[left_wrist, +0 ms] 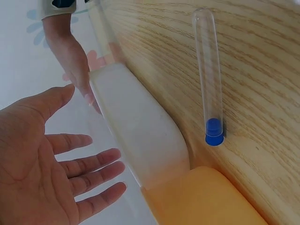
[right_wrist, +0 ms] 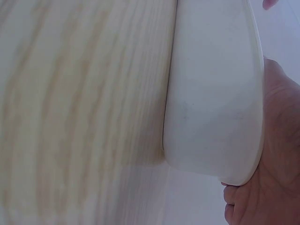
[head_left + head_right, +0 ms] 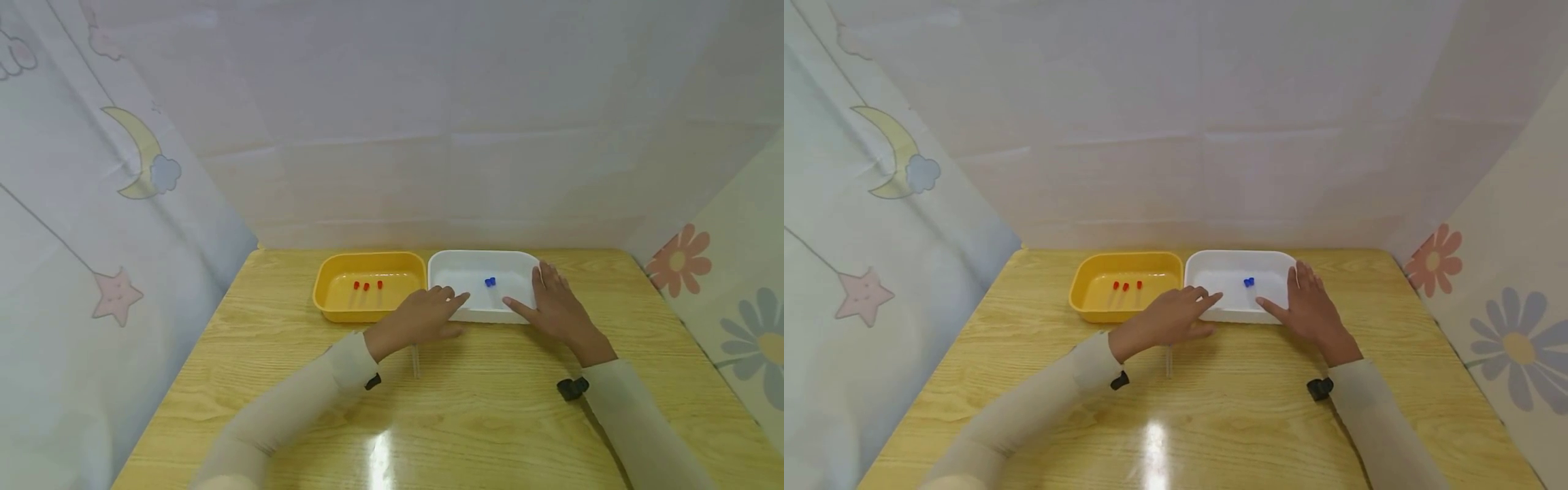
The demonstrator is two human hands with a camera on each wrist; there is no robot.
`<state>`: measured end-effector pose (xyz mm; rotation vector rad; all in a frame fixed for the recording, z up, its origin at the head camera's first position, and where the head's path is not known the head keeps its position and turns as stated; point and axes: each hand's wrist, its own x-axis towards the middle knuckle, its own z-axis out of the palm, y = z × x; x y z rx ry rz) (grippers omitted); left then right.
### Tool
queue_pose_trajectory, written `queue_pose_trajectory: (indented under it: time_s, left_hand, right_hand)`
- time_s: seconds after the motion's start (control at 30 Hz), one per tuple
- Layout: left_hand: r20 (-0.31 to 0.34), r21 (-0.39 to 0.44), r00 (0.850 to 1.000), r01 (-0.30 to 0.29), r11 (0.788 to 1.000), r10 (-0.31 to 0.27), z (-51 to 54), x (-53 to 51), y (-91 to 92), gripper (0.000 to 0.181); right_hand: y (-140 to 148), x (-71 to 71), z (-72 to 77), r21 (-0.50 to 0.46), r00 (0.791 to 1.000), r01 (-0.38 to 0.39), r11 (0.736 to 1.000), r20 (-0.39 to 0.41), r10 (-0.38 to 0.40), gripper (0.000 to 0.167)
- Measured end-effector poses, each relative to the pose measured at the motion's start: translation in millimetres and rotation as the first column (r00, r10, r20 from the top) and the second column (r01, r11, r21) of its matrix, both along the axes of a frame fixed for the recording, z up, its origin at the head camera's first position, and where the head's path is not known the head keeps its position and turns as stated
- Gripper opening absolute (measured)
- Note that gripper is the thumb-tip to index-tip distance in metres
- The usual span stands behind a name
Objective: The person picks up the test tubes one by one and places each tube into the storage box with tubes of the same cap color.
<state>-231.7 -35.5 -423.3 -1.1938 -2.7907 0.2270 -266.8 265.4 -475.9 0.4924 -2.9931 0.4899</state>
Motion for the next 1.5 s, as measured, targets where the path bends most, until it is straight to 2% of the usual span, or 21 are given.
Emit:
queue_pose_trajectory:
  time_s: [0.43, 0.77, 0.97, 1.17, 1.5]
  left_hand:
    - [-0.032, -0.022, 0.999, 0.034, 0.999, -0.035, 1.6, 15.5, -11.6, 0.071]
    - [-0.047, -0.001, 0.998, 0.030, 1.000, -0.030, 4.4, 24.3, -19.3, 0.072]
    - [-0.029, 0.020, 0.999, 0.032, 0.999, -0.031, 6.2, 29.7, -24.4, 0.073]
    - [0.009, 0.054, 1.000, 0.020, 0.998, -0.020, 2.5, 32.8, -31.9, 0.071]
    - [0.017, 0.080, 1.000, 0.001, 0.997, -0.003, -0.5, 38.8, -41.1, 0.083]
  right_hand:
    - [0, -0.4, -1.5, -0.007, 1.000, -0.003, 1.000, 0.016, 0.004, 0.110]
    - [1, 0.4, 0.1, -0.003, 1.000, 0.002, 1.000, 0.025, -0.002, 0.110]
    - [0, 0.6, 1.1, 0.004, 1.000, 0.000, 1.000, 0.011, 0.000, 0.110]
    - [1, 0.2, -1.3, -0.004, 1.000, -0.008, 1.000, 0.018, 0.008, 0.110]
    - [1, -1.8, -2.1, -0.008, 1.000, -0.006, 1.000, 0.013, 0.006, 0.110]
